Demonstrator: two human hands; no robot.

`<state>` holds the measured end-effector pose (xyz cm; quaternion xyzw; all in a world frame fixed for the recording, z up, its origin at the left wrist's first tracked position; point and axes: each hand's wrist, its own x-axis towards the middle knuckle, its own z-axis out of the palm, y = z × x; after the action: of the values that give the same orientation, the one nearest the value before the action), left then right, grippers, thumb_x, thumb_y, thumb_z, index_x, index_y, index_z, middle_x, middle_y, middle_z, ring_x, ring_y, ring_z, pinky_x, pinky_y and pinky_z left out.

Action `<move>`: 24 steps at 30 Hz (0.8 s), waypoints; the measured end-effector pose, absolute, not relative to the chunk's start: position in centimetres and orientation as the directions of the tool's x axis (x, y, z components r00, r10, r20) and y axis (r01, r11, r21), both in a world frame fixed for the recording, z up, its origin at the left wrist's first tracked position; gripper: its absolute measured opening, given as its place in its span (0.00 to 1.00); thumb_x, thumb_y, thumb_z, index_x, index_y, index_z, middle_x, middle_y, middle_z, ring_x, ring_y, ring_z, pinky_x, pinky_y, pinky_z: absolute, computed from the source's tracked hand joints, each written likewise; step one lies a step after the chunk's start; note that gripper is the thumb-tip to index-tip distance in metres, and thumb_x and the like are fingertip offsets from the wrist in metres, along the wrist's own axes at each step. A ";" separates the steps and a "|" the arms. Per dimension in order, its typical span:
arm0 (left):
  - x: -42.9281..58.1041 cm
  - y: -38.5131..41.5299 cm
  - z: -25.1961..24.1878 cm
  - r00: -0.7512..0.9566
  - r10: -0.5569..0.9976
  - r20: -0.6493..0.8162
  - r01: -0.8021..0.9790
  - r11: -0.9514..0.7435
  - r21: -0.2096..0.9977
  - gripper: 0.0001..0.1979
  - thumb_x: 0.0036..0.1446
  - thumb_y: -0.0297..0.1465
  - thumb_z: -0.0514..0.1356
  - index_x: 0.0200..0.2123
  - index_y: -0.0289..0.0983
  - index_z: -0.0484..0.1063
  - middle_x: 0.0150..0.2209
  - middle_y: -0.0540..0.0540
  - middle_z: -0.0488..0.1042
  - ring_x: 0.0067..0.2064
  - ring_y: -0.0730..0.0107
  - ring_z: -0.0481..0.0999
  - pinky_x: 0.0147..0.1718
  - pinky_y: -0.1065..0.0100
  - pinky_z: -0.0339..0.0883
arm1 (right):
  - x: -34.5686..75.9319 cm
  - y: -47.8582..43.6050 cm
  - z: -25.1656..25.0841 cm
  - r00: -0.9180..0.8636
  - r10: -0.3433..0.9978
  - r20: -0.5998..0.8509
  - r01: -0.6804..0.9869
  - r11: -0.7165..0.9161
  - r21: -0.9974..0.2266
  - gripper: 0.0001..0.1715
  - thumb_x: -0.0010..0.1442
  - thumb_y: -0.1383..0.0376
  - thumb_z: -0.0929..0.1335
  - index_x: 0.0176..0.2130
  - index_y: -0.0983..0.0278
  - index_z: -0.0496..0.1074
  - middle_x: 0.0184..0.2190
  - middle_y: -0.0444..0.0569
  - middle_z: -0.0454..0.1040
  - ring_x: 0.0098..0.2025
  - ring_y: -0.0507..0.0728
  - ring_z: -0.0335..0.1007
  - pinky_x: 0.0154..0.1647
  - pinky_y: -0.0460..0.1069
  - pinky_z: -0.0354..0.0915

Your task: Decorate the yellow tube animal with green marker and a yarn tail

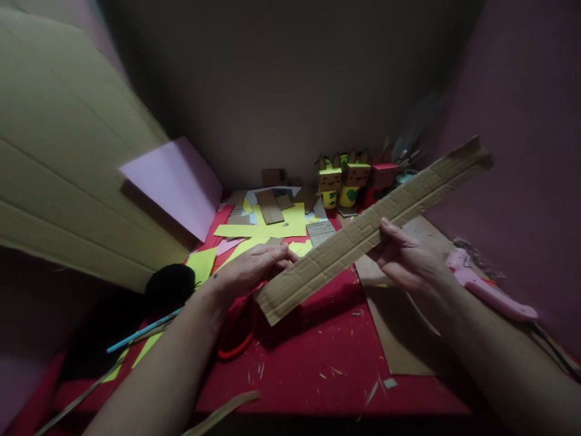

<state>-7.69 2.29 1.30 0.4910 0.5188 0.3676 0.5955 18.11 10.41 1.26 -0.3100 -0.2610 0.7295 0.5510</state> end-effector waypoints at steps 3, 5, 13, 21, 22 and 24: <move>-8.5 2.9 0.5 0.189 0.947 -0.260 0.062 0.253 0.965 0.28 0.55 0.56 0.58 0.38 0.35 0.76 0.31 0.43 0.79 0.32 0.65 0.77 0.31 0.67 0.68 | 18.9 11.5 1.3 -0.142 0.973 -0.184 -0.692 -0.230 -0.684 0.10 0.62 0.73 0.66 0.31 0.64 0.75 0.27 0.45 0.82 0.32 0.55 0.80 0.48 0.56 0.75; -8.7 2.9 0.4 0.190 0.948 -0.256 0.082 0.244 0.966 0.31 0.54 0.58 0.57 0.37 0.34 0.77 0.32 0.41 0.80 0.33 0.64 0.77 0.32 0.67 0.68 | 19.1 11.8 1.4 -0.136 0.976 -0.171 -0.711 -0.216 -0.669 0.09 0.62 0.73 0.66 0.33 0.64 0.75 0.27 0.46 0.82 0.34 0.55 0.81 0.49 0.56 0.75; -8.1 2.1 1.5 0.392 0.859 -0.329 0.187 0.276 0.943 0.19 0.45 0.38 0.72 0.39 0.33 0.78 0.31 0.44 0.80 0.30 0.65 0.78 0.29 0.68 0.69 | 19.3 12.1 1.3 -0.080 0.982 -0.170 -0.733 -0.174 -0.658 0.09 0.62 0.74 0.66 0.35 0.63 0.74 0.28 0.44 0.82 0.34 0.55 0.80 0.49 0.57 0.75; -7.4 2.2 0.9 0.429 0.839 -0.335 0.125 0.312 0.942 0.15 0.45 0.31 0.71 0.38 0.33 0.77 0.31 0.41 0.83 0.28 0.65 0.81 0.26 0.71 0.74 | 19.1 12.0 0.8 -0.144 0.976 -0.164 -0.728 -0.216 -0.651 0.06 0.61 0.71 0.68 0.33 0.62 0.73 0.28 0.43 0.81 0.34 0.54 0.79 0.46 0.54 0.76; -7.2 2.2 0.9 0.428 0.841 -0.331 0.104 0.318 0.942 0.15 0.45 0.31 0.71 0.38 0.33 0.77 0.31 0.41 0.83 0.28 0.65 0.82 0.25 0.71 0.74 | 18.8 11.4 0.8 -0.161 0.969 -0.189 -0.718 -0.246 -0.651 0.08 0.62 0.71 0.67 0.32 0.62 0.73 0.27 0.43 0.81 0.32 0.53 0.79 0.44 0.53 0.76; -6.8 2.0 0.8 0.429 0.839 -0.334 0.066 0.340 0.938 0.15 0.45 0.30 0.71 0.38 0.33 0.77 0.31 0.40 0.83 0.29 0.64 0.82 0.25 0.70 0.75 | 18.0 10.1 0.7 -0.243 0.940 -0.239 -0.669 -0.341 -0.660 0.10 0.64 0.71 0.66 0.32 0.64 0.74 0.26 0.45 0.81 0.30 0.53 0.79 0.41 0.52 0.77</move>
<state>-6.80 2.04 0.79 0.4997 0.4527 0.2834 0.6819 18.01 10.10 0.75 -0.3106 -0.2179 0.7576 0.5312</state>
